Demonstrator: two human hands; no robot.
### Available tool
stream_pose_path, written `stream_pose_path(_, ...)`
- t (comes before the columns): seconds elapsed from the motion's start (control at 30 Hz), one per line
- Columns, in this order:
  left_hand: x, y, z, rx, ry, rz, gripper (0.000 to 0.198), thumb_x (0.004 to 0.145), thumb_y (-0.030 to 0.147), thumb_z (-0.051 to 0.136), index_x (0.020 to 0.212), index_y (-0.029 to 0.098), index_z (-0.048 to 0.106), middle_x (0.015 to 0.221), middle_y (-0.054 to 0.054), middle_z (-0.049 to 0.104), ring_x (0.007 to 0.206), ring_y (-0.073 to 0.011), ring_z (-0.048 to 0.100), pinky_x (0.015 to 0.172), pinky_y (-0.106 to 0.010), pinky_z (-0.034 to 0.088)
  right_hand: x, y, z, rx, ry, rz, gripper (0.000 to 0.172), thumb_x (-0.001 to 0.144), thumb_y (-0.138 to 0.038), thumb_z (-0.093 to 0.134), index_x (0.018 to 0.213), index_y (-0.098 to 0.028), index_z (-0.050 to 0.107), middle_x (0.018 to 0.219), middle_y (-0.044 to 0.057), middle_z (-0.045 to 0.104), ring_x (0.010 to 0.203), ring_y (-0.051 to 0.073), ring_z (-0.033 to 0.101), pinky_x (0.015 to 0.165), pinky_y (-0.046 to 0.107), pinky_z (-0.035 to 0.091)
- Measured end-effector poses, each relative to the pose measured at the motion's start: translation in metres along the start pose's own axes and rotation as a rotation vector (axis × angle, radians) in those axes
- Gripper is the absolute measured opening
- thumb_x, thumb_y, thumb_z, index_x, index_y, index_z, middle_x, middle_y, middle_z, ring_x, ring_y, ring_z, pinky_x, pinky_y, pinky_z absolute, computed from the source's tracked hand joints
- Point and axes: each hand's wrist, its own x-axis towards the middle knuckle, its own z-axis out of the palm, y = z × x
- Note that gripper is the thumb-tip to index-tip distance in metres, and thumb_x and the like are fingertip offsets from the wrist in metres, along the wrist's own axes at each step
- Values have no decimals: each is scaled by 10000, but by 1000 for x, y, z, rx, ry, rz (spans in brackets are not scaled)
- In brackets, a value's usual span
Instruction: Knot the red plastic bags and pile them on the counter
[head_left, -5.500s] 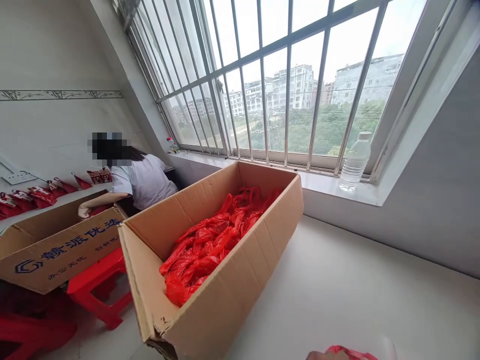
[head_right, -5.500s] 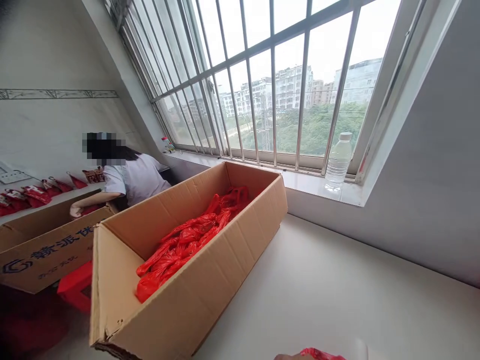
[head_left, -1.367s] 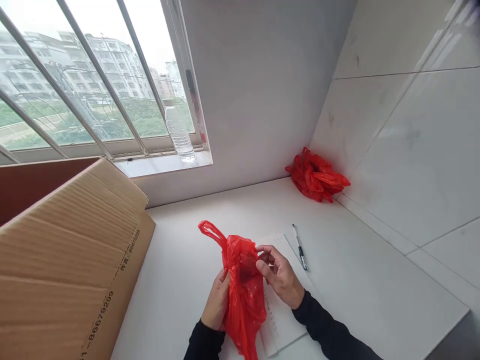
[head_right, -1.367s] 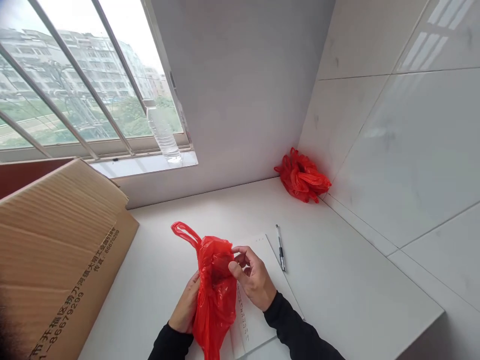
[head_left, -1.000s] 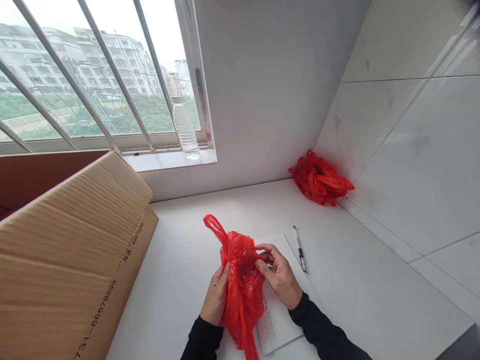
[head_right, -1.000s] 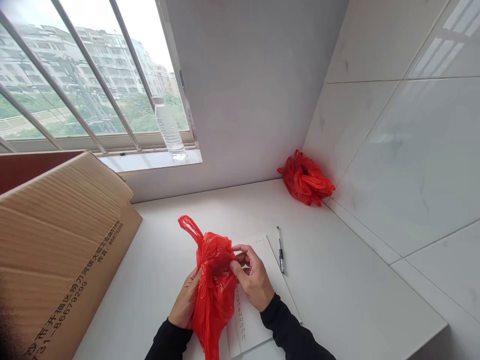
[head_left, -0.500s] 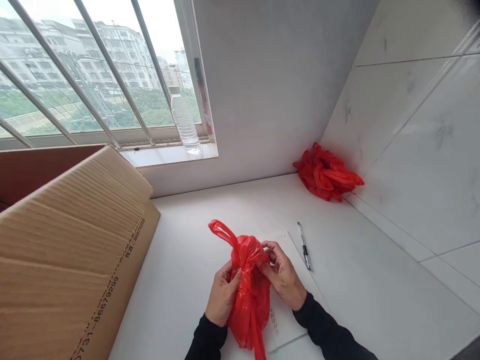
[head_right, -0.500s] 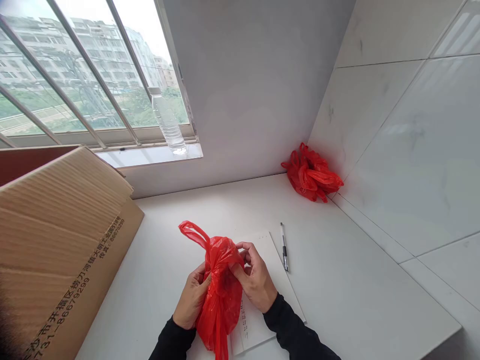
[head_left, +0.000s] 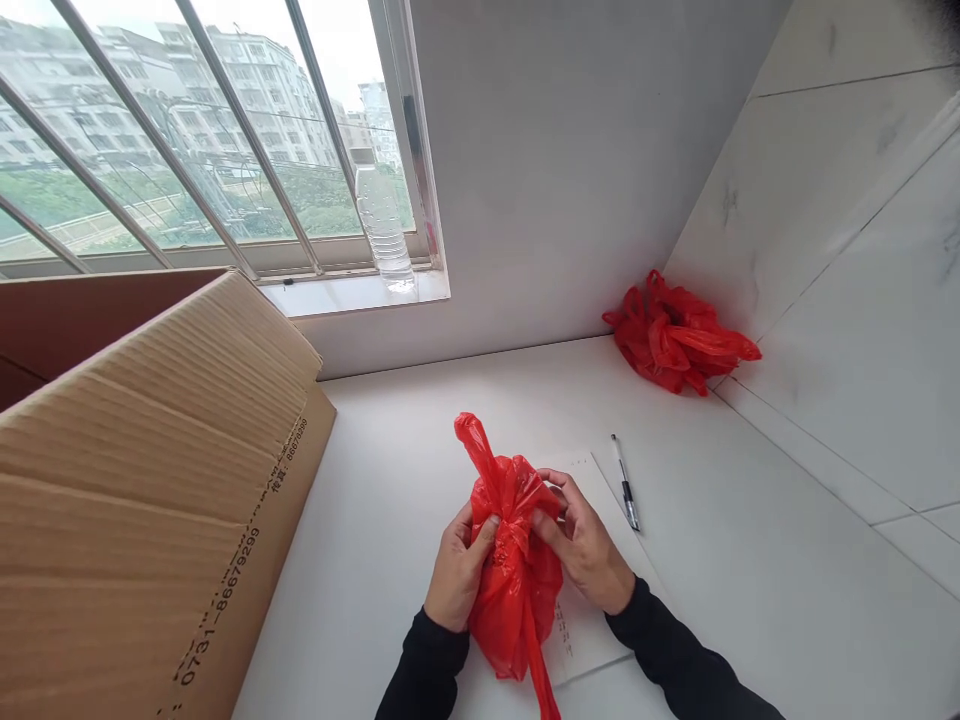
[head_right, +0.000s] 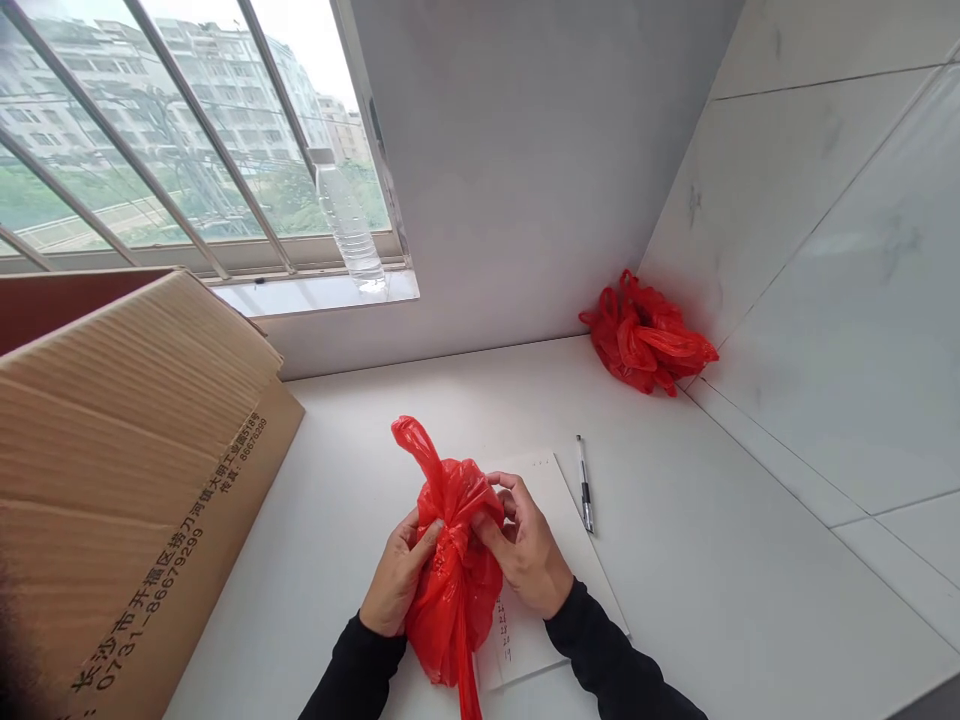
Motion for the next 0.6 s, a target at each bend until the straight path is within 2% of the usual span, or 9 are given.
stream_pose_path(0.1, -4, 5, 3, -17, -31, -20, 376, 855, 371, 673, 1165, 160, 660, 1105, -107, 733, 1022, -302, 670, 946, -406, 492, 2, 0, -2, 8, 23, 5, 379, 899, -473, 601, 1183, -252, 482, 906, 28, 667, 779, 193, 637, 727, 338, 524)
stream_pose_path(0.27, -12, 13, 10, 81, -263, -22, 475, 819, 337, 720, 1257, 204, 593, 1245, -115, 666, 1121, -320, 624, 955, -400, 493, 5, -1, -8, 25, 107, -28, 346, 919, -478, 564, 1183, -267, 491, 950, 39, 693, 791, 197, 654, 731, 332, 522)
stream_pose_path(0.33, -12, 13, 10, 126, -232, 4, 461, 805, 312, 740, 1232, 207, 600, 1217, -108, 679, 1097, -306, 636, 952, -388, 494, 4, -1, -9, 52, 61, -3, 395, 916, -472, 571, 1244, -283, 458, 1014, 47, 692, 843, 204, 666, 785, 355, 533)
stream_pose_path(0.4, -10, 12, 9, 106, -153, 18, 428, 825, 309, 719, 1222, 200, 600, 1191, -109, 690, 1092, -304, 640, 960, -394, 491, 3, 0, -9, 77, -6, 17, 477, 895, -452, 615, 1300, -297, 416, 1070, 53, 682, 930, 214, 668, 866, 387, 531)
stream_pose_path(0.5, -8, 12, 6, 35, -84, 22, 401, 845, 292, 697, 1217, 184, 595, 1197, -122, 689, 1122, -315, 630, 963, -404, 493, 5, 2, -11, 75, -63, 19, 541, 881, -431, 640, 1339, -291, 389, 1025, 47, 676, 952, 218, 662, 915, 424, 520)
stream_pose_path(0.6, -7, 14, 6, -27, -67, 5, 384, 829, 279, 713, 1180, 165, 608, 1183, -130, 697, 1103, -317, 644, 947, -395, 508, 9, -8, -11, -40, 22, -14, 497, 888, -444, 616, 1318, -277, 430, 1009, 49, 644, 963, 227, 640, 912, 437, 515)
